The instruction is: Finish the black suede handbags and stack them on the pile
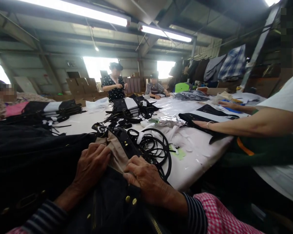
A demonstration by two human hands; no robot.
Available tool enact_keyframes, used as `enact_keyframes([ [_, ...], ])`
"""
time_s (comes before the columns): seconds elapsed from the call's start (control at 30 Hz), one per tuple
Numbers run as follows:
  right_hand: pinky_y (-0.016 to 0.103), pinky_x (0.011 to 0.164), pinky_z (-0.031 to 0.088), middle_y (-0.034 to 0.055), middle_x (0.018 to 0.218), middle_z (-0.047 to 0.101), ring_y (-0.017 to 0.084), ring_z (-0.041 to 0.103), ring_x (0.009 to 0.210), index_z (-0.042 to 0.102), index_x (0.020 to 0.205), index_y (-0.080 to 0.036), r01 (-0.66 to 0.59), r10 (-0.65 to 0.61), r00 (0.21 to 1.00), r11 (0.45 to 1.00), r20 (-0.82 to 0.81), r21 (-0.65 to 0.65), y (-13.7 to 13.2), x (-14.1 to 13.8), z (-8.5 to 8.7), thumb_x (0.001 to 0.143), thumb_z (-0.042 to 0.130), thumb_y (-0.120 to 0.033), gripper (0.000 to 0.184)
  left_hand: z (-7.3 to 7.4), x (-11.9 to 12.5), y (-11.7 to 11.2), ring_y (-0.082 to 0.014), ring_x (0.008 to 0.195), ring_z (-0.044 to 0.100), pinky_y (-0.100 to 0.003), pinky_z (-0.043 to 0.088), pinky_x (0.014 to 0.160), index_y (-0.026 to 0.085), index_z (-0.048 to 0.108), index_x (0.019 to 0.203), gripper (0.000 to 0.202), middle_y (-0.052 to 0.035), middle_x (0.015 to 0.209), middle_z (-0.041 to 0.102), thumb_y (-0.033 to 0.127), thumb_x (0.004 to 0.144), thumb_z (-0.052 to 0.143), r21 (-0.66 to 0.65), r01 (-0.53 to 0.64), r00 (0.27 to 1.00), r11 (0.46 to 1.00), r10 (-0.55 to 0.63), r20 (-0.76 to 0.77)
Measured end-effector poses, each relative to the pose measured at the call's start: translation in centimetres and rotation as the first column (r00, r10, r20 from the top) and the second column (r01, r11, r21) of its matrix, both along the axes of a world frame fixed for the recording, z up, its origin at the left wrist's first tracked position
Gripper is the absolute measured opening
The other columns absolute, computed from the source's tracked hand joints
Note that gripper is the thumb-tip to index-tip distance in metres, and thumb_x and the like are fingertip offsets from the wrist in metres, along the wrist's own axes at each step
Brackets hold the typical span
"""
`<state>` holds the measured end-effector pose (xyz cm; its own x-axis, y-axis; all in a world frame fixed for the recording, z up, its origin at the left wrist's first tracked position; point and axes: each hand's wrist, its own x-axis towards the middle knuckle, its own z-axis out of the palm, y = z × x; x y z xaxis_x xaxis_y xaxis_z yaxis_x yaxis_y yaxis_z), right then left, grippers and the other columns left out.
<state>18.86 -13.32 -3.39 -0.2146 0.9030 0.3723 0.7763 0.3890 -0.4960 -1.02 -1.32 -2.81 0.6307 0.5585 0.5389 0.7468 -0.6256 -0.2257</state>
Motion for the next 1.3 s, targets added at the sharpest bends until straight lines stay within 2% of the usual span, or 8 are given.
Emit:
enact_keyframes([
  [0.23,0.023,0.082,0.045,-0.0002,0.097,0.066,0.013,0.062,0.092,0.072,0.094,-0.020,-0.246,0.180,0.907,0.960,-0.382,-0.131,0.2,2.9,0.9,0.095,0.064,-0.026,0.010,-0.7,-0.8,0.5,-0.0223,0.091,0.052,-0.035,0.039,0.076,0.021,0.062,0.086,0.023,-0.0028,0.084,0.059,0.023,0.102,0.044,0.000,0.064,0.996,0.998,-0.064,0.068],
  [0.37,0.023,0.068,0.043,-0.0008,0.077,0.065,0.012,0.059,0.073,0.073,0.080,-0.017,-0.157,0.044,0.889,0.964,-0.455,-0.213,3.6,7.0,1.8,0.091,0.064,-0.028,0.017,-1.1,-0.7,0.4,-0.0207,0.089,0.052,-0.033,0.040,0.075,0.021,0.060,0.087,0.021,-0.0021,0.085,0.058,0.022,0.102,0.046,-0.017,0.079,0.987,0.997,-0.076,0.138],
  [0.57,0.023,0.055,0.040,-0.0002,0.062,0.062,0.013,0.056,0.057,0.072,0.077,-0.014,0.061,-0.104,0.962,0.983,-0.252,-0.171,15.3,10.3,3.3,0.088,0.060,-0.034,0.025,-1.7,-0.5,0.6,-0.0199,0.082,0.050,-0.033,0.039,0.074,0.020,0.056,0.082,0.020,-0.0018,0.082,0.055,0.017,0.100,0.048,-0.035,0.103,0.970,0.994,-0.092,0.225],
  [0.73,0.024,0.073,0.047,0.0057,0.085,0.075,0.018,0.069,0.086,0.078,0.092,-0.018,0.255,-0.244,0.958,0.965,0.151,-0.056,26.4,8.2,3.6,0.089,0.057,-0.024,0.022,-1.6,-0.5,0.6,-0.0187,0.078,0.050,-0.032,0.040,0.071,0.020,0.055,0.082,0.021,-0.0015,0.080,0.055,0.013,0.100,0.046,-0.009,0.152,0.946,0.988,-0.143,0.291],
  [0.87,0.031,0.084,0.048,0.0114,0.103,0.075,0.024,0.068,0.103,0.078,0.097,-0.017,0.327,-0.292,0.911,0.942,0.291,-0.079,33.1,6.2,1.7,0.087,0.057,-0.014,0.023,-1.6,-0.7,0.7,-0.0172,0.079,0.054,-0.029,0.043,0.070,0.021,0.055,0.085,0.019,-0.0011,0.081,0.057,0.012,0.099,0.046,0.010,0.187,0.932,0.982,-0.180,0.316],
  [1.0,0.039,0.089,0.053,0.0116,0.121,0.067,0.024,0.065,0.107,0.069,0.113,-0.014,0.335,-0.256,0.868,0.934,0.425,-0.123,37.1,5.3,-2.0,0.095,0.062,-0.024,0.022,-1.9,-1.3,1.2,-0.0156,0.078,0.058,-0.026,0.048,0.071,0.022,0.055,0.088,0.016,-0.0004,0.083,0.061,0.012,0.098,0.047,0.003,0.190,0.942,0.982,-0.183,0.280],
  [1.13,0.043,0.090,0.055,0.0101,0.129,0.062,0.024,0.063,0.110,0.062,0.124,-0.016,0.310,-0.210,0.832,0.944,0.514,-0.115,39.0,5.4,-4.9,0.097,0.063,-0.034,0.032,-2.3,-1.9,2.0,-0.0151,0.081,0.062,-0.024,0.051,0.074,0.023,0.055,0.093,0.013,-0.0003,0.086,0.065,0.013,0.098,0.049,0.003,0.187,0.954,0.982,-0.183,0.238],
  [1.3,0.038,0.087,0.053,0.0100,0.113,0.070,0.023,0.065,0.103,0.068,0.117,-0.016,0.259,-0.193,0.779,0.966,0.597,-0.026,38.8,5.6,-4.8,0.099,0.057,-0.025,0.023,-2.2,-1.8,1.9,-0.0145,0.082,0.062,-0.023,0.051,0.075,0.022,0.055,0.092,0.014,-0.0007,0.087,0.064,0.012,0.098,0.048,-0.020,0.187,0.942,0.982,-0.174,0.287],
])
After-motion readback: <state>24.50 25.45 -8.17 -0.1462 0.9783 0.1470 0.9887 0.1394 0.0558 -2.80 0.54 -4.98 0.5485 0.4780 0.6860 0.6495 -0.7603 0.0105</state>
